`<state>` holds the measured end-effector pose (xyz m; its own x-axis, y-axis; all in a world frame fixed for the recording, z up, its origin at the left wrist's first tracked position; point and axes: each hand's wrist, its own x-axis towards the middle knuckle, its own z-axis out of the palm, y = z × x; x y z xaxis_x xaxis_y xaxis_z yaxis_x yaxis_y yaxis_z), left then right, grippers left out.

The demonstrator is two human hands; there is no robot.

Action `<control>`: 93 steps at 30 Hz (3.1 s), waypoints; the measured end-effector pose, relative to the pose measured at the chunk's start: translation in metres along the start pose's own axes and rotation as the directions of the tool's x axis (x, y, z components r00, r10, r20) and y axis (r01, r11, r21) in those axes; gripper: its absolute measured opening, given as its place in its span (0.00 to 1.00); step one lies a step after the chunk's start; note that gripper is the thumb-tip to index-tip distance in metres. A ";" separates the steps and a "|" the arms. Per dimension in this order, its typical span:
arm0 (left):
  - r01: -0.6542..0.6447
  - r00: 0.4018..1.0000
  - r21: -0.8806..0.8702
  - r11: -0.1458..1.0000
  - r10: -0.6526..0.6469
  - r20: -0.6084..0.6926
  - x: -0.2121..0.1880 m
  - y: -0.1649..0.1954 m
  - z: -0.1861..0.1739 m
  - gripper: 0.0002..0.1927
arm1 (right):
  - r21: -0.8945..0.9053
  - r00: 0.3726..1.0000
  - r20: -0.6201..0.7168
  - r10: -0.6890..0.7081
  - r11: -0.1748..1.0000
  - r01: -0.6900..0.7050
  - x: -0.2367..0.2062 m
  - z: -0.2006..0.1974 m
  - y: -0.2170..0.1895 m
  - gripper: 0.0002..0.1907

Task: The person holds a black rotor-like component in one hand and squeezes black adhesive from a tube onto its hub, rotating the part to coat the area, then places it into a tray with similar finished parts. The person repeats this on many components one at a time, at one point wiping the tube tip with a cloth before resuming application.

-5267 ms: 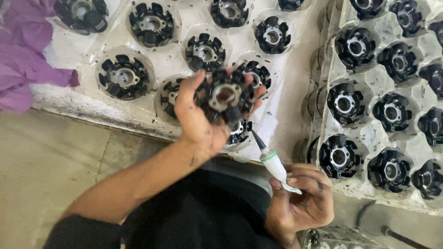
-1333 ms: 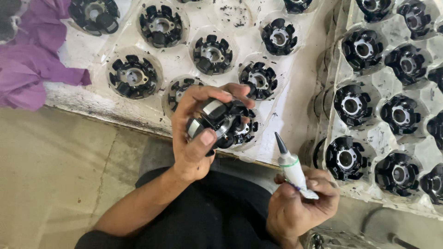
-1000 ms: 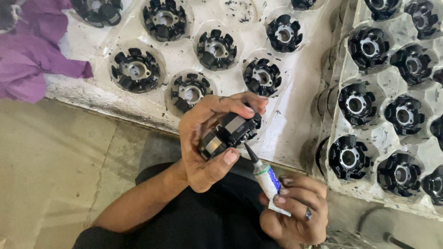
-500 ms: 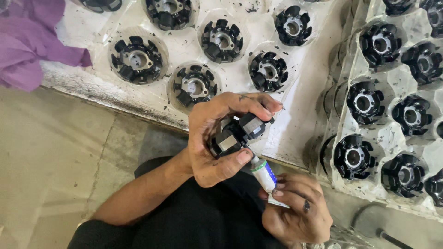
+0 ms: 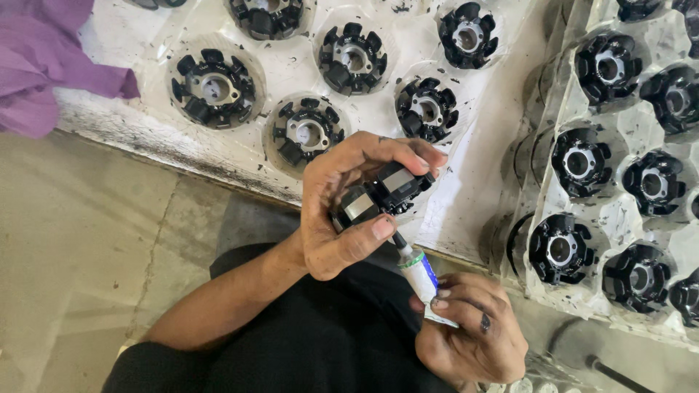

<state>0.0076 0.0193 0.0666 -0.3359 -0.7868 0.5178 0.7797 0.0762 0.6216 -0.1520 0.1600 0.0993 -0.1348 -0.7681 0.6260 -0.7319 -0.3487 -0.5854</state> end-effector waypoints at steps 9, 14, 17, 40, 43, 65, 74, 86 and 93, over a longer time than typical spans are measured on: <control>0.045 0.990 -0.121 0.992 -0.061 -0.130 0.002 -0.007 0.001 0.21 | 0.001 1.000 -0.013 0.019 1.000 -0.019 0.003 0.005 -0.001 0.14; 0.053 0.954 -0.315 0.948 -0.142 -0.265 0.012 -0.014 0.000 0.24 | -0.008 0.994 -0.062 0.091 0.996 -0.092 -0.005 0.010 0.005 0.13; 0.051 0.946 -0.354 0.934 -0.158 -0.283 0.034 -0.028 -0.014 0.24 | 0.192 0.972 -0.229 0.063 0.981 -0.018 -0.008 0.011 0.015 0.13; -0.411 0.904 0.887 -0.210 -0.216 0.368 0.220 -0.149 -0.089 0.13 | 0.632 0.853 -0.274 0.445 0.752 -0.188 -0.016 0.009 0.014 0.17; -0.392 0.884 0.852 -0.347 -0.397 0.246 0.208 -0.149 -0.059 0.29 | 0.719 0.839 -0.281 0.466 0.681 -0.138 -0.016 0.008 0.015 0.18; -0.022 0.999 0.223 0.975 0.027 -0.019 0.082 0.033 0.009 0.38 | 0.500 0.825 -0.532 0.192 0.857 0.123 -0.018 0.021 0.047 0.17; -0.028 0.986 -0.056 0.998 0.018 -0.163 0.044 -0.008 0.001 0.27 | 0.108 0.902 -0.423 0.086 0.993 -0.044 -0.001 0.021 0.020 0.20; 0.015 0.998 0.124 0.992 -0.008 -0.059 0.028 0.012 0.018 0.25 | 0.038 0.962 -0.271 0.024 0.999 -0.014 0.005 0.021 0.001 0.19; 0.032 0.998 0.084 0.996 -0.027 -0.061 0.027 0.011 0.016 0.20 | -0.028 0.973 -0.230 -0.011 1.000 0.004 0.013 0.018 0.000 0.16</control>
<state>-0.0012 0.0091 0.0969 -0.3244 -0.8243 0.4639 0.7213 0.1017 0.6851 -0.1420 0.1401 0.0981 -0.2772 -0.6200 0.7340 -0.7511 -0.3367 -0.5680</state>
